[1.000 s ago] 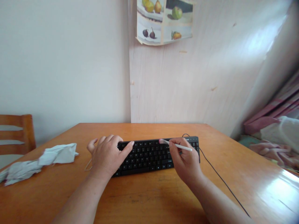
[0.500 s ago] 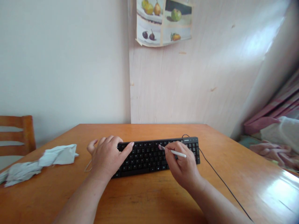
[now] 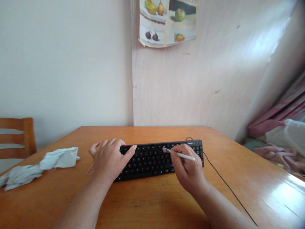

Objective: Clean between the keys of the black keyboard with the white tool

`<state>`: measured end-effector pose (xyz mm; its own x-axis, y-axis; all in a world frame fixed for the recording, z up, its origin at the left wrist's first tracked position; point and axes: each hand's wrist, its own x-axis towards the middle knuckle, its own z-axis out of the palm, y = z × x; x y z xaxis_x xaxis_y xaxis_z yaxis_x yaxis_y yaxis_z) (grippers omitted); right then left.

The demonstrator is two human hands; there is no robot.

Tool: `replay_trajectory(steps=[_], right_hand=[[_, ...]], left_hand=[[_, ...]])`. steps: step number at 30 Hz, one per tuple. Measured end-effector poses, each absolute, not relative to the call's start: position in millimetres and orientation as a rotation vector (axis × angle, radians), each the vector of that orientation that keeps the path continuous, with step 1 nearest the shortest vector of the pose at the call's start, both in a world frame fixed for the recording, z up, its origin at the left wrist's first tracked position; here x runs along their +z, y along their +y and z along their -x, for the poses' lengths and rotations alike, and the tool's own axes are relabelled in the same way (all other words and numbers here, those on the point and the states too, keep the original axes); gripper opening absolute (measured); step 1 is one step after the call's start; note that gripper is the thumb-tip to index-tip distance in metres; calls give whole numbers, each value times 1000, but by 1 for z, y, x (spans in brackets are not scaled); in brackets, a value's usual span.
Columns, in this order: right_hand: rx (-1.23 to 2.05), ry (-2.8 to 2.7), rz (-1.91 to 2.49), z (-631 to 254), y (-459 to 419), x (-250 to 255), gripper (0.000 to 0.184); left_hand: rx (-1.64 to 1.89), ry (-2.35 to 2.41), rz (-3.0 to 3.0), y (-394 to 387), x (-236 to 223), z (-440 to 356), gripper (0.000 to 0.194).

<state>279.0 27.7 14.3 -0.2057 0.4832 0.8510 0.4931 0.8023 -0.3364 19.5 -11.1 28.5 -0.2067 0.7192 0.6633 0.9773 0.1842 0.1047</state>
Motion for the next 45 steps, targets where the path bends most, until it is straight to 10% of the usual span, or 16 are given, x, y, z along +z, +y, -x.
replay_trajectory(steps=[45], right_hand=[[72,-1918,667,-274,25,11,10]], left_hand=[[-745,-1999,1597,-11,28,-19,45]])
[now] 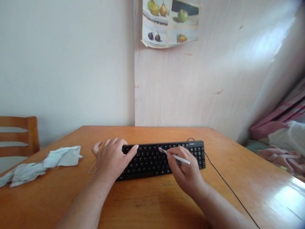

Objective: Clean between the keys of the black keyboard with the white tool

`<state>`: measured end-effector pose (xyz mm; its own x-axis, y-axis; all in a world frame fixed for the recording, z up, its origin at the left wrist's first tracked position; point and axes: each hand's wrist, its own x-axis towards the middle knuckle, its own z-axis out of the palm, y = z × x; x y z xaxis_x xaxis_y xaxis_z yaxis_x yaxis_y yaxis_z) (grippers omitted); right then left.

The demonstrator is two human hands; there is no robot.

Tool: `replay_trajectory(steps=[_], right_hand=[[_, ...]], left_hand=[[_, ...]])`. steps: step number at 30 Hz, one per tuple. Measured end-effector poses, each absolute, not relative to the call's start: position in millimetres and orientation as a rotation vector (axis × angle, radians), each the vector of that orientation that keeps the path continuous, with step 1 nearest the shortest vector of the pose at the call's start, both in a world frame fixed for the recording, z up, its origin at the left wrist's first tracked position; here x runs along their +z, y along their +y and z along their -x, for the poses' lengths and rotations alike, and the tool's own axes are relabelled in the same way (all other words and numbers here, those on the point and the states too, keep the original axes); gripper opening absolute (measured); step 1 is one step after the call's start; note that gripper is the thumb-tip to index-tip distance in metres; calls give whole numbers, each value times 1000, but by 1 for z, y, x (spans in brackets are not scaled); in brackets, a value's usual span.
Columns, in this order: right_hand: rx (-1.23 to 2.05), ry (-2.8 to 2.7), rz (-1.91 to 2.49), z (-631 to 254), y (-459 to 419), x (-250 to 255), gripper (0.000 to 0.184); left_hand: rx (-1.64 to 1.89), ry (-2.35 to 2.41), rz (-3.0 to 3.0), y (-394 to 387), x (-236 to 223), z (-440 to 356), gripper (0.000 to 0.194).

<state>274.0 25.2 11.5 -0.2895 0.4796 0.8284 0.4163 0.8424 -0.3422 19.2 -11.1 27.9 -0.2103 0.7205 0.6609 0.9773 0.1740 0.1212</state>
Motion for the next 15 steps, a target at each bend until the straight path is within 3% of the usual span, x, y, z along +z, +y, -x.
replay_trajectory(steps=[15], right_hand=[[47,-1824,712,-275,27,12,9]], left_hand=[[-743,-1989,1599,-12,30,-21,45]])
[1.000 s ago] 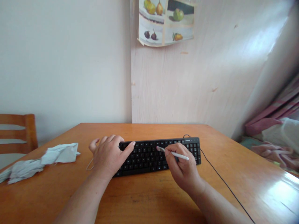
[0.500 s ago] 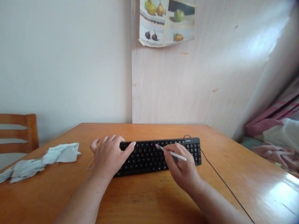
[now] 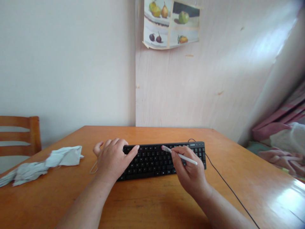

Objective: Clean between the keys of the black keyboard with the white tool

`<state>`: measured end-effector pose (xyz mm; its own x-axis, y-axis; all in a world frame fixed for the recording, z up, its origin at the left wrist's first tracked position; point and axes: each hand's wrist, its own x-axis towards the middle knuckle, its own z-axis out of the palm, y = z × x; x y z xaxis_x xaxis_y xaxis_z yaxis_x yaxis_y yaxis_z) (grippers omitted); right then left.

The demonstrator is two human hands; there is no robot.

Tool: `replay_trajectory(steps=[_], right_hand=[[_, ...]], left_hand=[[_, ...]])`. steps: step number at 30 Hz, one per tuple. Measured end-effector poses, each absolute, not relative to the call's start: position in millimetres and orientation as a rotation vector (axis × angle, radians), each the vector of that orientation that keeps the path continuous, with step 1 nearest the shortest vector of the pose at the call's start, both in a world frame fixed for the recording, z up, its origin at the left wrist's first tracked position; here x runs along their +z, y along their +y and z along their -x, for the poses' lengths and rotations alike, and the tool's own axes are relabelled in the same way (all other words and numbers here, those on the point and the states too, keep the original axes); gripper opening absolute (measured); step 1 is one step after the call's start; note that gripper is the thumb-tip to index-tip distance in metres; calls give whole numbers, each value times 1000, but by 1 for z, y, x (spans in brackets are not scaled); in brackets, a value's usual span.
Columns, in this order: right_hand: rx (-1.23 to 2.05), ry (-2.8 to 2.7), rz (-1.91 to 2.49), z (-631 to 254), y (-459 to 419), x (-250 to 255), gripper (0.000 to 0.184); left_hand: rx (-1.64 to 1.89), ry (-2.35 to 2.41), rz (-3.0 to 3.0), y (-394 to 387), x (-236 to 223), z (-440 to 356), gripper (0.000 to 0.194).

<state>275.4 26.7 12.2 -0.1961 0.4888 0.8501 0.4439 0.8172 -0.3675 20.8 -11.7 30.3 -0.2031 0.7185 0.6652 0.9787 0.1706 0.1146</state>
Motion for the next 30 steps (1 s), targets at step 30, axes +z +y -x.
replay_trajectory(steps=[30], right_hand=[[20,-1730,800,-286,35,16,13]], left_hand=[[-753,-1980,1600,-12,28,-20,45]])
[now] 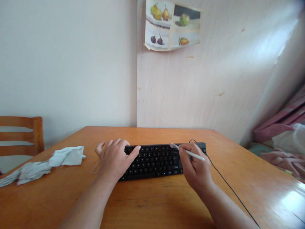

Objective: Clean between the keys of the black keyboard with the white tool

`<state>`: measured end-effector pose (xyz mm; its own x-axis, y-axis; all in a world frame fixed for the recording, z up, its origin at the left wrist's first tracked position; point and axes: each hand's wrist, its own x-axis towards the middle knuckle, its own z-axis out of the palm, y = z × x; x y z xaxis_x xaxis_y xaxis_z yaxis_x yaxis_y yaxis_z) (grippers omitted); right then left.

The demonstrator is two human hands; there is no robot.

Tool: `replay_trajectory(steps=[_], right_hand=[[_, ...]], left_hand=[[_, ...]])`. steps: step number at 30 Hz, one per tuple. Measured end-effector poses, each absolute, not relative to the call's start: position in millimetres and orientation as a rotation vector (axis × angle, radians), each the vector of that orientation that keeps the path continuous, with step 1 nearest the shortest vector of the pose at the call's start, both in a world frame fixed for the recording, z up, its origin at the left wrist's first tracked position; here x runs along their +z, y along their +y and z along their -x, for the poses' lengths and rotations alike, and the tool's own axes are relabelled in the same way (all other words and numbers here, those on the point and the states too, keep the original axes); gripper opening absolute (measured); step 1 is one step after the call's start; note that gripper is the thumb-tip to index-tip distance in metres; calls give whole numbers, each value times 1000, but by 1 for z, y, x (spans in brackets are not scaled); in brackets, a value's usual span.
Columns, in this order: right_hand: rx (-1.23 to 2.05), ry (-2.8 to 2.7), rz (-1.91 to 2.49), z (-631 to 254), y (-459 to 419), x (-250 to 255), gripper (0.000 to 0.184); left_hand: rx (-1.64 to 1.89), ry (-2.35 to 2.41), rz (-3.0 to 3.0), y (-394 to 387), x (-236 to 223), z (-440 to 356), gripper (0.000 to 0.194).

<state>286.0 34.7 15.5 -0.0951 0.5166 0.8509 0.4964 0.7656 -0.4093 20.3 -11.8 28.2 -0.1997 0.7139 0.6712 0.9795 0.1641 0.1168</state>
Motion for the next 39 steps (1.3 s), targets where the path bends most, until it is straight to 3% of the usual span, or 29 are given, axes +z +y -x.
replay_trajectory(steps=[31,39], right_hand=[[2,-1875,940,-288,37,16,21],[60,-1708,836,-285,38,16,13]], left_hand=[[-785,-1967,1593,-10,26,-21,44],[-770,-1971,1591,-11,27,-20,44]])
